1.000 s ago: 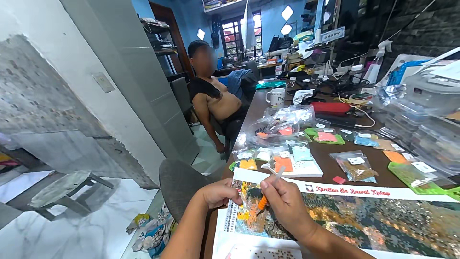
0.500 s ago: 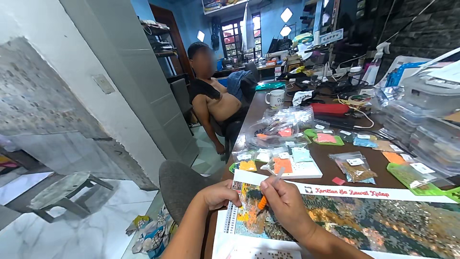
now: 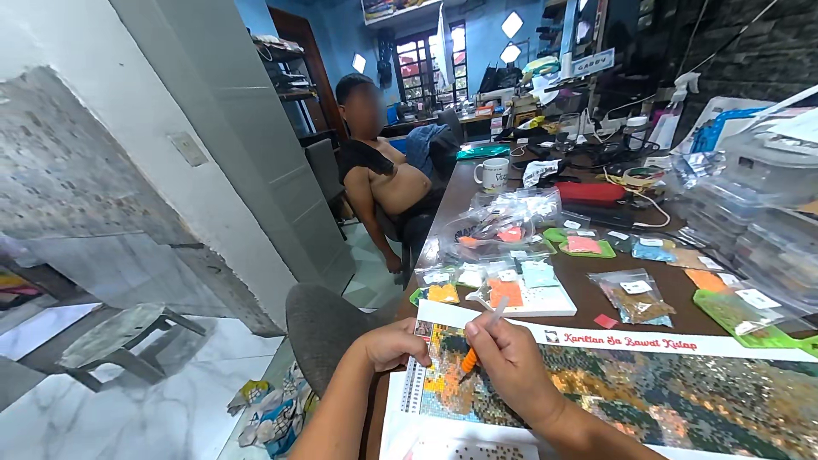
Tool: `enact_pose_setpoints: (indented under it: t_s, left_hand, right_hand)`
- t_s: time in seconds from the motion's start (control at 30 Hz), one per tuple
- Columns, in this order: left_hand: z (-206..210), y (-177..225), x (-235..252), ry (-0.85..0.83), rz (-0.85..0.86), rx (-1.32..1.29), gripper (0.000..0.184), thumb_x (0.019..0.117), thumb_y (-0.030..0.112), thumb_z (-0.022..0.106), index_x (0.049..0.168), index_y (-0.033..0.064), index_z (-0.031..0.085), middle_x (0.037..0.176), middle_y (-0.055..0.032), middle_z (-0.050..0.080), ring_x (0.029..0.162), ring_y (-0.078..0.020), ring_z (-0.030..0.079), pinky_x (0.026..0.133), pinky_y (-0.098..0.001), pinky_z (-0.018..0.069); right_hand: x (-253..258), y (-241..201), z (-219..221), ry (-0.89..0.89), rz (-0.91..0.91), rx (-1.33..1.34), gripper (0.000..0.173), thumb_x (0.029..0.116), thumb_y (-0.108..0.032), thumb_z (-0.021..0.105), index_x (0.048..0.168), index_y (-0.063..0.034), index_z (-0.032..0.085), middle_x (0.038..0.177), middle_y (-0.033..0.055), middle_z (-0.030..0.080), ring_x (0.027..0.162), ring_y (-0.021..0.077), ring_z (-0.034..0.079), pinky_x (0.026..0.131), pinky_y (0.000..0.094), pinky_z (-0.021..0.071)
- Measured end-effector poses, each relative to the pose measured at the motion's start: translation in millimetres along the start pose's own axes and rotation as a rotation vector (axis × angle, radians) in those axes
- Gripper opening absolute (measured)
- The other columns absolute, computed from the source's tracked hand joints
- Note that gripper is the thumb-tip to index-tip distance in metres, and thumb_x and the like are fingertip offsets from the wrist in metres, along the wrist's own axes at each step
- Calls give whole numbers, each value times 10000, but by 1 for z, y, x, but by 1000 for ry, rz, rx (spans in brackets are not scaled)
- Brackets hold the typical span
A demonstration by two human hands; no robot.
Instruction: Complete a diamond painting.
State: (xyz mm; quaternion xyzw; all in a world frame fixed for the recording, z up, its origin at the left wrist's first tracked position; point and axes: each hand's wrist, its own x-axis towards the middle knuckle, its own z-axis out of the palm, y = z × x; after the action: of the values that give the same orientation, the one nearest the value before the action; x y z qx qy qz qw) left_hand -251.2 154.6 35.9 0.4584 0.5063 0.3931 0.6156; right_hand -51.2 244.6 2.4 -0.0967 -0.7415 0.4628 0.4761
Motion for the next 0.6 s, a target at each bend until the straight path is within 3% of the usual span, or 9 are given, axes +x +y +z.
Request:
enact_pose_setpoints:
  t_s: [0.6]
  left_hand:
    - [-2,0,0,53,-31,37,278,773,38,565,979,191,670,900,70,759,796,-11,709,702,-213,588]
  right_hand:
    - [0,-1,-2,-4,-14,-25,343,1049,-253,476,765,-105,601,619,-85,496,542,-53,465,511,125,399]
